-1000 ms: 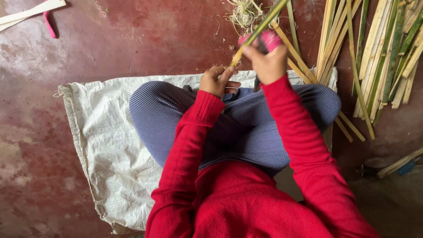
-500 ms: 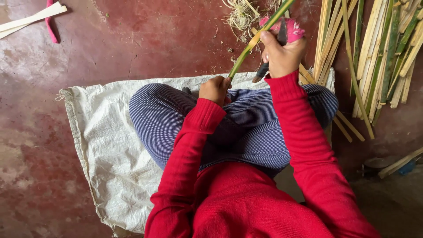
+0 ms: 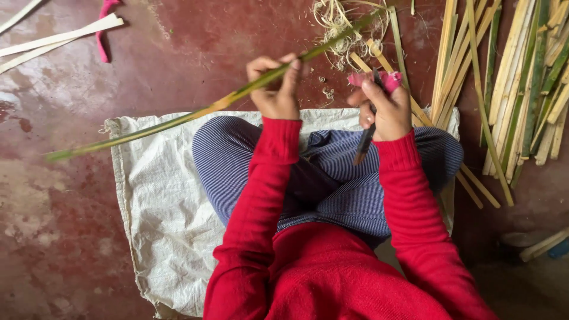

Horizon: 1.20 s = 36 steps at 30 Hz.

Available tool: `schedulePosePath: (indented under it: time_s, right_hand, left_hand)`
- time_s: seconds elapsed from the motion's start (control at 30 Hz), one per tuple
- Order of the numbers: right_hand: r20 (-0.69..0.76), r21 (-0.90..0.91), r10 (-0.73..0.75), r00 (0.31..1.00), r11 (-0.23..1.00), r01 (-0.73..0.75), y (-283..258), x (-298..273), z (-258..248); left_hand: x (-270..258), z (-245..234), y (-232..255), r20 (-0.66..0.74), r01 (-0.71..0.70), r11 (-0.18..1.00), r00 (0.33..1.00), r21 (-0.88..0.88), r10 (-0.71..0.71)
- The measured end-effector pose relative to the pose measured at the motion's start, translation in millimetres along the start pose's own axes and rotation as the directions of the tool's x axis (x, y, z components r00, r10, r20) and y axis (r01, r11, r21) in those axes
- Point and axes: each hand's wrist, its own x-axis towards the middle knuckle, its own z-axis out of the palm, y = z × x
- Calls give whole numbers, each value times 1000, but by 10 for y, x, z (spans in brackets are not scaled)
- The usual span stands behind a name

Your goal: A person uses a hand knife to shave and thin out bamboo strips while sitting on the floor.

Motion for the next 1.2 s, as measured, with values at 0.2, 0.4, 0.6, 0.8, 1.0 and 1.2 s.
schedulePosePath:
  time_s: [0.2,0.4,0.6,0.8,1.0,1.2]
  right_hand:
    - [-153,502,74,985,865,13,-96,98,295]
    - [-115,594,-87,990,793,139,416,391,-314]
    - [-215,432,-227,950,850,301,362,365,-243]
    - [-142,520,-201,969,818,246,302,515,-467]
    - [-122,544,-159,980,815,200,279,517,-631]
    - [-98,615,-120,988,773,155,286,567,-758]
  left_hand:
    - [-538,174,-178,-132,313,950,942,15,-308]
    - [-515,-217,49,-63,453,879,883,-146,-465]
    - [-564,-234,50,-159,429,903,894,39,-418]
    - [-573,151,944,266,82,633,860,769,-435]
    - [-218,-183,954,479,-521,-136,841,843,-252]
    - [-108,-104,976,684,-712,-192,702,676,-198]
